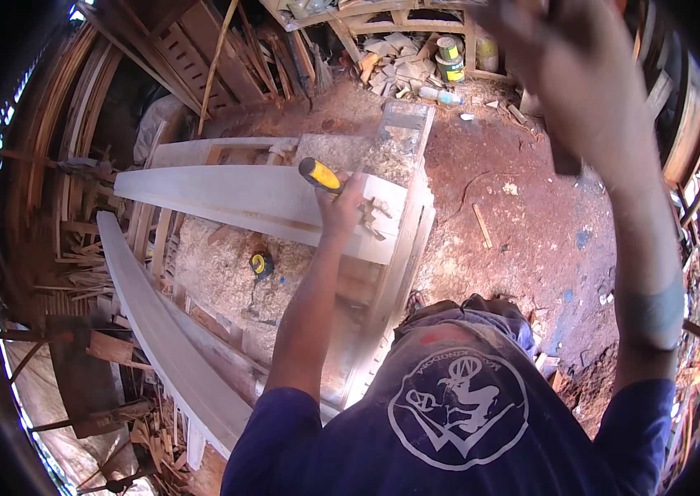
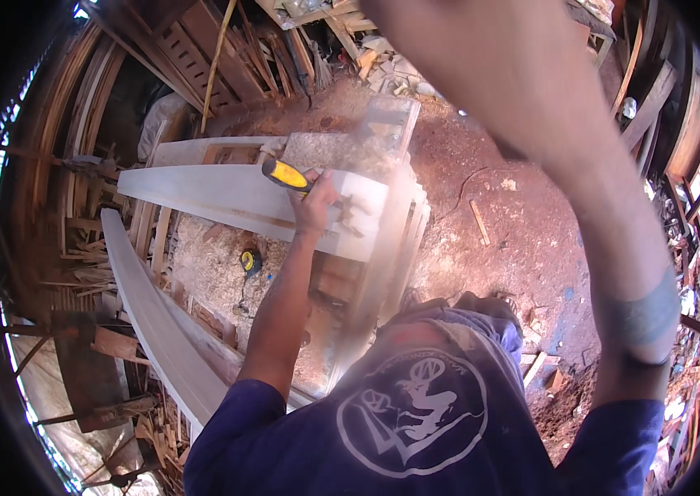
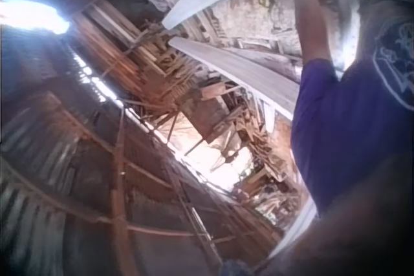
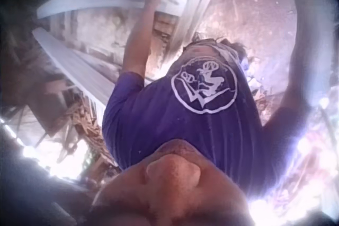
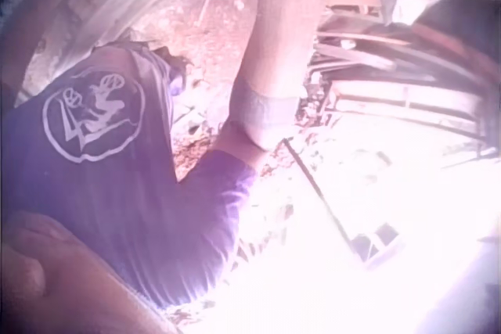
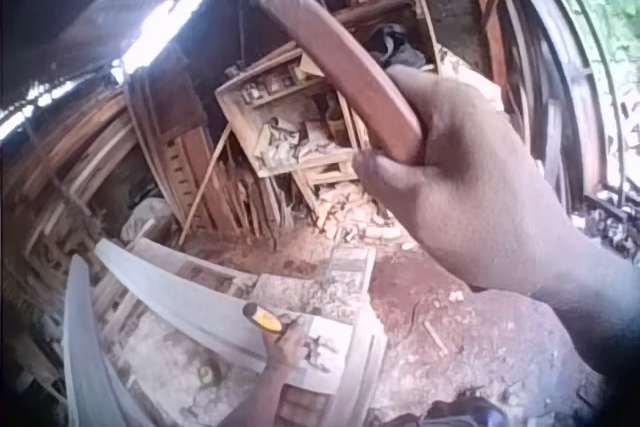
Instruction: The person uses a hammer to strike a chisel into a piece of wood, removing material to create a notch. The person holds the chisel with one hand and repeatedly hits the handle with the hammer held in the other hand, clearing wood shavings as they work.
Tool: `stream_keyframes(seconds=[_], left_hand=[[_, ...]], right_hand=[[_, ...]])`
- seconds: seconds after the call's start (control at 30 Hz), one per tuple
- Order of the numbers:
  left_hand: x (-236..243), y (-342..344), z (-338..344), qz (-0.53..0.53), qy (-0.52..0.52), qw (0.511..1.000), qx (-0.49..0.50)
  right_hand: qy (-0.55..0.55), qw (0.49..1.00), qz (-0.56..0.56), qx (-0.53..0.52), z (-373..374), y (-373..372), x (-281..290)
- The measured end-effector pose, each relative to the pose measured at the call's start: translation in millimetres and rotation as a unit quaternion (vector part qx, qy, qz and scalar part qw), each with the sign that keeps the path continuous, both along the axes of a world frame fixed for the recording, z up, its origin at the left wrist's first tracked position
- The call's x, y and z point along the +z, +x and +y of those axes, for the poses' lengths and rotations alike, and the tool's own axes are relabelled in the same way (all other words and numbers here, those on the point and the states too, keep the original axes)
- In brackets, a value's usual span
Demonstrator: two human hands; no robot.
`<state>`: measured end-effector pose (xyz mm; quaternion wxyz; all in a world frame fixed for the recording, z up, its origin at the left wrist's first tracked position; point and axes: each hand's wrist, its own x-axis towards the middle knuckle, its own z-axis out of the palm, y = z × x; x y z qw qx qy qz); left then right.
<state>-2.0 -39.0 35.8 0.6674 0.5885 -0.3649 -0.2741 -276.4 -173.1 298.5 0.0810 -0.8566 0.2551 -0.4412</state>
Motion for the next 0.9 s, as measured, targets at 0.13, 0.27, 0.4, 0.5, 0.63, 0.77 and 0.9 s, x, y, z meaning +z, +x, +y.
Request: stream_keyframes(seconds=[0.13, 0.27, 0.4, 0.5, 0.63, 0.77, 0.9], left_hand=[[0, -2, -4, 0.002, -0.010, 1.000, -0.004], [-18, 5, -1, -0.016, -0.012, 1.000, -0.011], [-13, 4, -2, -0.036, -0.005, 0.999, -0.007], [-11, 7, 3, -0.025, -0.014, 0.999, -0.024], [-12, 4, 2, 0.000, -0.014, 0.999, -0.029], [-4, 2, 0, -0.028, 0.033, 0.999, 0.012], [-3, -14, 11, 0.005, 0.080, 0.997, 0.016]], right_hand=[[0.050, 0.976, -0.165, 0.131, 31, 56, -8], [0.014, 0.964, 0.245, 0.102, 33, 51, -94], [-0.130, 0.988, 0.006, 0.085, 11, 48, 19], [-0.089, 0.989, -0.075, 0.086, 29, 38, 61], [0.145, 0.875, 0.448, 0.108, 40, 51, -62], [0.192, 0.931, 0.307, 0.045, 24, 31, -88], [0.288, 0.942, 0.169, 0.027, 19, 0, -91]])
